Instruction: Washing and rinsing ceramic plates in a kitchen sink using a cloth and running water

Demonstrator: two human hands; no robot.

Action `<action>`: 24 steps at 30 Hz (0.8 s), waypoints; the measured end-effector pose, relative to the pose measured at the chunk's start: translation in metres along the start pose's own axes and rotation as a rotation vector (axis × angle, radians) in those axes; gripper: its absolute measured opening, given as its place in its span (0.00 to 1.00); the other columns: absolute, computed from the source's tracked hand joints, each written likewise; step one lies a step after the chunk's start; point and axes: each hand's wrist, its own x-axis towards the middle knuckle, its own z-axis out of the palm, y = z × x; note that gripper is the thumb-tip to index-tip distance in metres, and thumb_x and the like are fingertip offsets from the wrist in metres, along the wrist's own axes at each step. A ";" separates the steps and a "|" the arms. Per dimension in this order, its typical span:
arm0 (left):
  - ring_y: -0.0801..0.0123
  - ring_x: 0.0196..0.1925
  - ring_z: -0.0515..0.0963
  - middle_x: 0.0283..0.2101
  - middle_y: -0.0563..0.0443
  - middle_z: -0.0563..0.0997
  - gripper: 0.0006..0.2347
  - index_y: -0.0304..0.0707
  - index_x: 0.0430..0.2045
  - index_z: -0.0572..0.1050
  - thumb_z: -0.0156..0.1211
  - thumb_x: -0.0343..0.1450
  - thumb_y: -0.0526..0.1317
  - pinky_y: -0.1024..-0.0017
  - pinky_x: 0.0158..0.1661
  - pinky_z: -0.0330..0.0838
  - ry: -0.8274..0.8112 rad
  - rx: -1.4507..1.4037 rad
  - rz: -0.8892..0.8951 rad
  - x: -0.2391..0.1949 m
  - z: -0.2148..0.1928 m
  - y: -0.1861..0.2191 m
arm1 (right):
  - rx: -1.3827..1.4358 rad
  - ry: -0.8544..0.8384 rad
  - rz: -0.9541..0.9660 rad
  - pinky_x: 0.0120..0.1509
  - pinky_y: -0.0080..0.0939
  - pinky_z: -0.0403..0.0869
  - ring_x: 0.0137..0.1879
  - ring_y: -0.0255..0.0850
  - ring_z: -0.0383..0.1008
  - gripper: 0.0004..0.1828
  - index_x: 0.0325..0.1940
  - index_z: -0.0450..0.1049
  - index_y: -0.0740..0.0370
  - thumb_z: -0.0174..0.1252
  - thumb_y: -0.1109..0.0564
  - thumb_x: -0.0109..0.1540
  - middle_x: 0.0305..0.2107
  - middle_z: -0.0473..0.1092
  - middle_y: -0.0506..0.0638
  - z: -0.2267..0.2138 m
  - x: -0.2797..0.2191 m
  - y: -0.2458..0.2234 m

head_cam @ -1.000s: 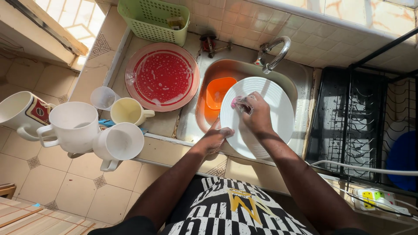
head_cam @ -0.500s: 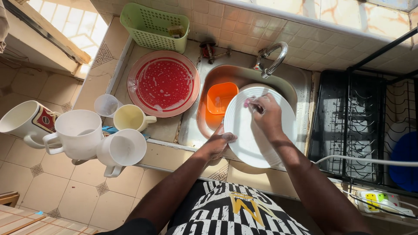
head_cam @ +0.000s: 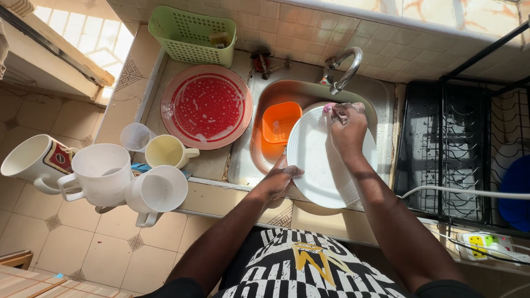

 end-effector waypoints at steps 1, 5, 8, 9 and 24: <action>0.56 0.48 0.74 0.41 0.39 0.76 0.25 0.31 0.58 0.69 0.64 0.64 0.30 0.54 0.60 0.66 -0.010 0.006 -0.001 -0.001 -0.001 0.000 | -0.005 0.011 0.002 0.47 0.61 0.74 0.35 0.64 0.71 0.10 0.35 0.76 0.61 0.60 0.69 0.52 0.28 0.66 0.59 0.001 -0.009 -0.007; 0.56 0.49 0.74 0.41 0.36 0.76 0.24 0.22 0.57 0.68 0.64 0.65 0.32 0.55 0.62 0.63 0.018 0.040 -0.029 0.000 0.000 0.003 | 0.136 -0.118 -0.116 0.49 0.47 0.76 0.39 0.54 0.76 0.11 0.36 0.79 0.51 0.65 0.65 0.53 0.33 0.68 0.51 0.003 -0.027 -0.046; 0.57 0.49 0.72 0.40 0.37 0.72 0.24 0.18 0.57 0.68 0.64 0.66 0.32 0.56 0.62 0.63 0.036 0.009 -0.036 -0.008 0.003 0.009 | 0.127 -0.152 -0.132 0.51 0.46 0.76 0.41 0.53 0.77 0.13 0.37 0.78 0.51 0.66 0.65 0.51 0.35 0.69 0.49 0.005 -0.025 -0.052; 0.55 0.50 0.71 0.40 0.37 0.71 0.24 0.16 0.55 0.69 0.65 0.66 0.33 0.54 0.63 0.61 0.033 0.029 -0.054 -0.009 0.006 0.014 | 0.086 -0.114 -0.108 0.52 0.50 0.76 0.42 0.56 0.76 0.15 0.38 0.76 0.55 0.65 0.67 0.49 0.36 0.68 0.52 0.006 -0.017 -0.046; 0.52 0.55 0.79 0.54 0.40 0.80 0.22 0.47 0.63 0.62 0.51 0.76 0.52 0.48 0.61 0.70 -0.183 -0.179 0.127 0.060 -0.041 -0.040 | -0.027 -0.602 0.201 0.53 0.48 0.77 0.45 0.50 0.78 0.08 0.38 0.79 0.46 0.69 0.55 0.56 0.34 0.72 0.49 -0.001 -0.052 -0.086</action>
